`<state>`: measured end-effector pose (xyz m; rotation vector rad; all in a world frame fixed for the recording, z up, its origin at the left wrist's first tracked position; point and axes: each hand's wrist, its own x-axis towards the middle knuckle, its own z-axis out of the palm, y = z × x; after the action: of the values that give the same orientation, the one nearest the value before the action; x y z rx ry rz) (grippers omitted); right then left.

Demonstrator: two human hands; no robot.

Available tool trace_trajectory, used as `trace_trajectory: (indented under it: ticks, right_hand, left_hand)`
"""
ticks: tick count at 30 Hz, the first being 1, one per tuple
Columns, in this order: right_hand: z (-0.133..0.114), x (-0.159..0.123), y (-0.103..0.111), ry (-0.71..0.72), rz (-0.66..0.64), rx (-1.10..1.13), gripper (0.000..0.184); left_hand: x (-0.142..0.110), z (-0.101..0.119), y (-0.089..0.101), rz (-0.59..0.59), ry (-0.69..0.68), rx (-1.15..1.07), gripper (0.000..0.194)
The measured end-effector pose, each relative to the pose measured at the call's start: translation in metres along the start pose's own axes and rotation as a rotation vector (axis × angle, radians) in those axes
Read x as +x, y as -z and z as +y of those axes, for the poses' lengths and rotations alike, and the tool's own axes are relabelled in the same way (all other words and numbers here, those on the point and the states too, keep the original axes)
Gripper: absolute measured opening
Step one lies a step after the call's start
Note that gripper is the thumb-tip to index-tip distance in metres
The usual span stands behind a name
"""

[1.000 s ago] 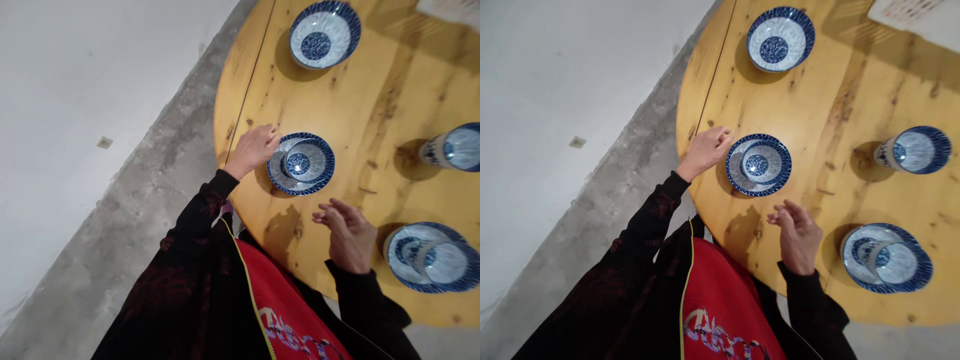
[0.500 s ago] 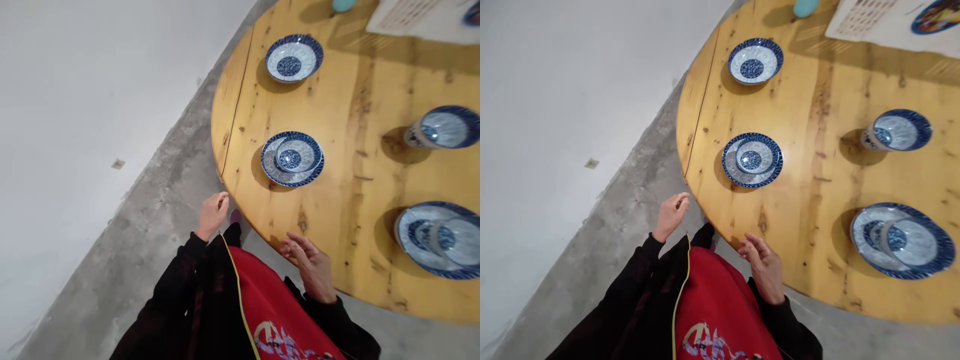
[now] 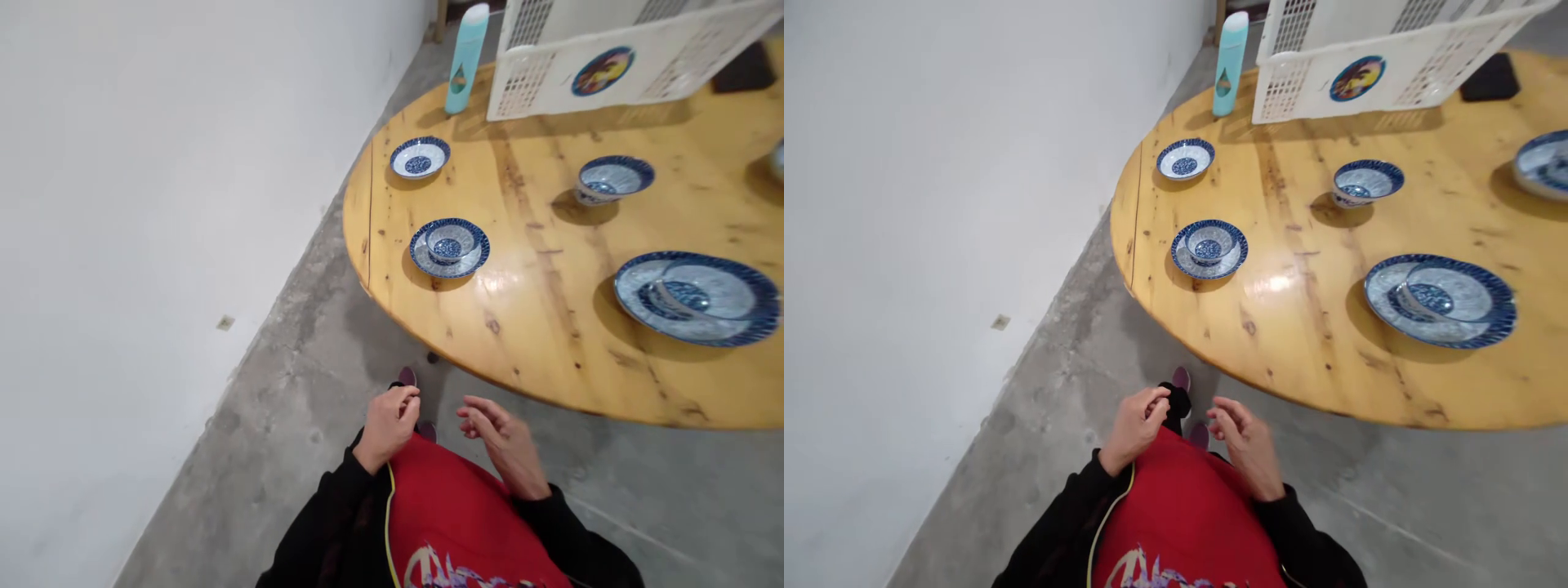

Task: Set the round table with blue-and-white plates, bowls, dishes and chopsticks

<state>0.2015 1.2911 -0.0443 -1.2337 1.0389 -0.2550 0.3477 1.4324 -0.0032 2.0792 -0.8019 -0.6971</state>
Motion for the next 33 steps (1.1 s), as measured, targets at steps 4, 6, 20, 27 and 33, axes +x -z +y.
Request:
trace_trajectory:
  ticks: [4,6,20,27,33]
  right_hand:
    - [-0.003,-0.005,-0.019,0.027,-0.12,-0.072,0.053]
    - [-0.006,-0.001,-0.028,0.035,-0.122,-0.101,0.054]
    - [-0.065,0.087,-0.259,0.197,-0.37,-0.236,0.041]
    - [-0.089,0.114,-0.306,0.205,-0.297,-0.287,0.04]
    - [-0.106,0.148,-0.319,0.17,-0.234,-0.263,0.039]
  left_hand:
    - [-0.004,-0.006,0.005,0.005,0.0,-0.025,0.028]
    - [0.004,-0.011,0.011,0.004,-0.014,-0.021,0.03]
    - [0.071,-0.141,0.216,0.24,0.235,-0.018,0.043]
    - [0.143,-0.147,0.274,0.129,0.114,0.036,0.041]
    - [0.211,-0.121,0.268,-0.068,-0.042,0.025,0.034]
